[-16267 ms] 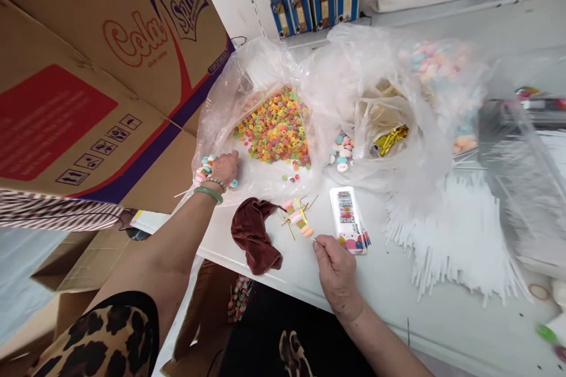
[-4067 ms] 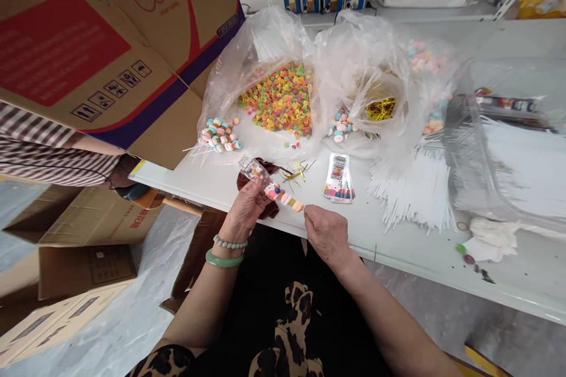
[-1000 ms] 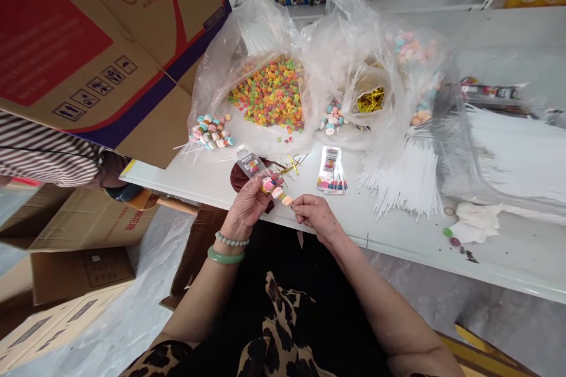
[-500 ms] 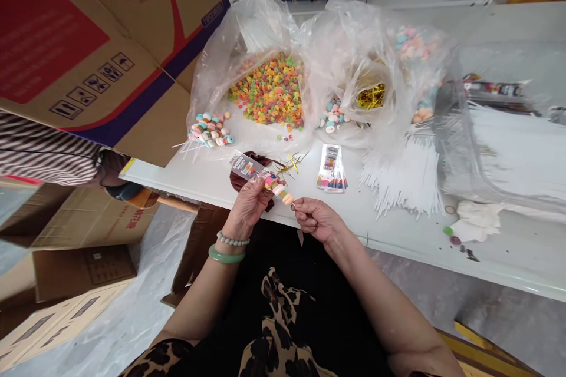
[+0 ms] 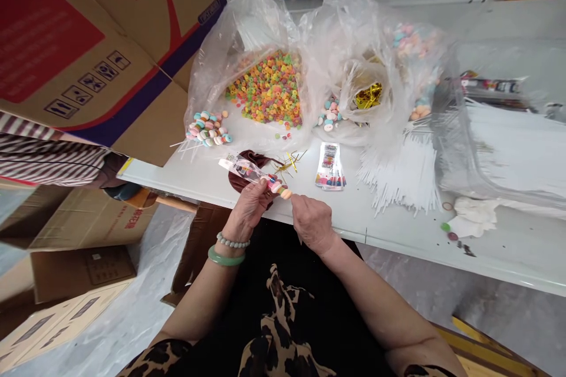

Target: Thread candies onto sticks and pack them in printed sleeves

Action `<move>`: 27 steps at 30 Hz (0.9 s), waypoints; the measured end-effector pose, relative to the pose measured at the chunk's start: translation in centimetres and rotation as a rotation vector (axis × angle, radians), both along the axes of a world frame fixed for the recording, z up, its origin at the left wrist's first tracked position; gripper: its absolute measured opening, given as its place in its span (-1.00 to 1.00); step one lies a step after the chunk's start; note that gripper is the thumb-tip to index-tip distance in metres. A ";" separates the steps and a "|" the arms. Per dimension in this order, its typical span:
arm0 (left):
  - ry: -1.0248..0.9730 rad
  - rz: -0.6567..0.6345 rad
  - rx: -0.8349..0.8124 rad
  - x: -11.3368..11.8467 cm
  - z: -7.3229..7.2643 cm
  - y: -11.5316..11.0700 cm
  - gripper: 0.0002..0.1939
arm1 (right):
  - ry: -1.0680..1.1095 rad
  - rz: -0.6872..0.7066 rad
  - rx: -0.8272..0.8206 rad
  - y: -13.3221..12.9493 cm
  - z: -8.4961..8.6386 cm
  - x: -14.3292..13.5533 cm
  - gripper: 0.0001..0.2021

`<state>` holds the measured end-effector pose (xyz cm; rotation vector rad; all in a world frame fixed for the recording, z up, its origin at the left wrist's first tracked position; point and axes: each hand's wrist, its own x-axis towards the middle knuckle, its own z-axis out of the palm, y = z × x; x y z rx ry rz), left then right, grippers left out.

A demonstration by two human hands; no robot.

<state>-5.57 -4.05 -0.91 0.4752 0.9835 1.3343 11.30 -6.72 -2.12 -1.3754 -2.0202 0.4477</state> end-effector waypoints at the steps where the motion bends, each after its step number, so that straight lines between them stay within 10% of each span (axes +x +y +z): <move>1: -0.011 0.005 0.000 0.2 0.1 0.0 -0.64 | 0.074 -0.004 -0.073 0.1 0.1 -0.2 -0.79; 10: 0.102 0.026 -0.048 -0.4 -0.7 -0.1 -0.60 | 1.107 0.142 -1.348 2.6 0.7 1.0 -0.78; 20: -0.039 -0.051 -0.020 0.9 -0.2 -0.6 -0.55 | 1.459 0.261 -1.681 2.6 0.1 0.5 -0.83; 27: -0.018 -0.074 -0.015 -0.7 0.3 0.5 -0.55 | 1.421 0.229 -1.585 2.9 0.0 1.2 -0.85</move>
